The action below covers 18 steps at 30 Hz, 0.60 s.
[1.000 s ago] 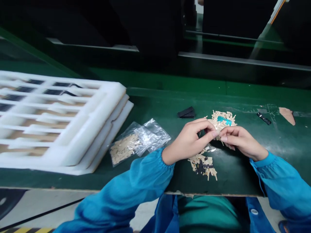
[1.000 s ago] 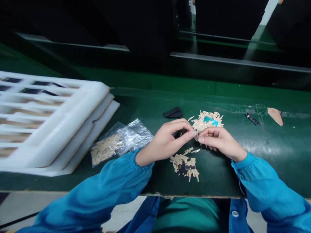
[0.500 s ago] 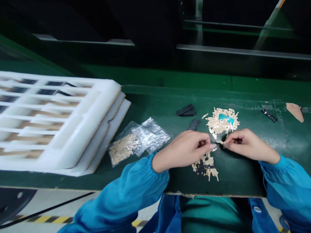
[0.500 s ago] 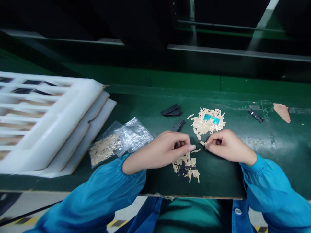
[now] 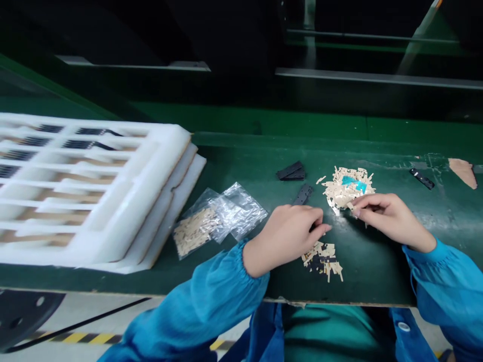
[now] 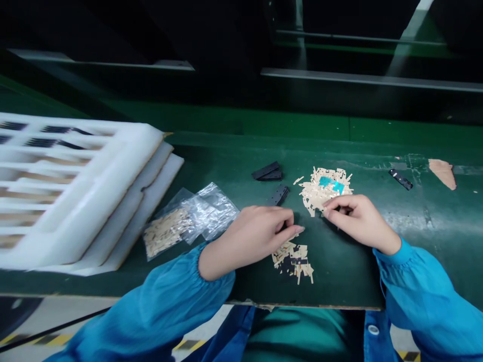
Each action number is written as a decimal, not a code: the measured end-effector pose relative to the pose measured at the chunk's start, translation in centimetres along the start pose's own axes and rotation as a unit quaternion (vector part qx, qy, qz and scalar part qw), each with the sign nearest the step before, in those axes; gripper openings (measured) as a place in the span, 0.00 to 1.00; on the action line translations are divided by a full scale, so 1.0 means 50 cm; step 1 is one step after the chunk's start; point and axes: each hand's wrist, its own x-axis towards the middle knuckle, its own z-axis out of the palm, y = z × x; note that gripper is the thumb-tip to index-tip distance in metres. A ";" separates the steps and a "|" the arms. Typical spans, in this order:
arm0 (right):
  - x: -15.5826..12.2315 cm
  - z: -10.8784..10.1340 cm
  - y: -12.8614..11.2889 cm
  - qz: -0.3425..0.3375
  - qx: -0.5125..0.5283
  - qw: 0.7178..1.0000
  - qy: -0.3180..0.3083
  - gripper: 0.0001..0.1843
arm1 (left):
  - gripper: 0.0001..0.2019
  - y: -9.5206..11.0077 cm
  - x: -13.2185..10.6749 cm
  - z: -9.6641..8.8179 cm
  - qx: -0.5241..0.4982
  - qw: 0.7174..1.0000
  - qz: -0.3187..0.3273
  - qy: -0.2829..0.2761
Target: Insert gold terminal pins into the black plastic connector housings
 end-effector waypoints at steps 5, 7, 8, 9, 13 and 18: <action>0.003 0.018 -0.013 -0.007 -0.014 0.994 -0.110 0.08 | 0.11 -0.010 0.007 -0.009 0.021 0.993 0.000 0.115; 0.011 0.017 -0.013 0.013 0.005 0.998 -0.062 0.08 | 0.10 -0.014 0.010 -0.012 0.009 0.990 0.008 0.140; 0.014 0.012 -0.013 0.028 0.023 0.999 -0.039 0.09 | 0.09 -0.015 0.011 -0.012 0.002 0.989 0.010 0.146; 0.015 0.006 -0.012 0.043 0.044 0.998 -0.028 0.10 | 0.09 -0.016 0.012 -0.011 -0.003 0.989 0.010 0.150; 0.010 -0.015 -0.008 0.075 0.077 0.988 -0.114 0.12 | 0.10 -0.015 0.014 -0.004 -0.014 0.990 0.018 0.138; 0.004 0.005 0.000 0.043 0.018 0.998 -0.038 0.12 | 0.10 0.005 0.016 0.005 -0.161 0.979 0.015 0.127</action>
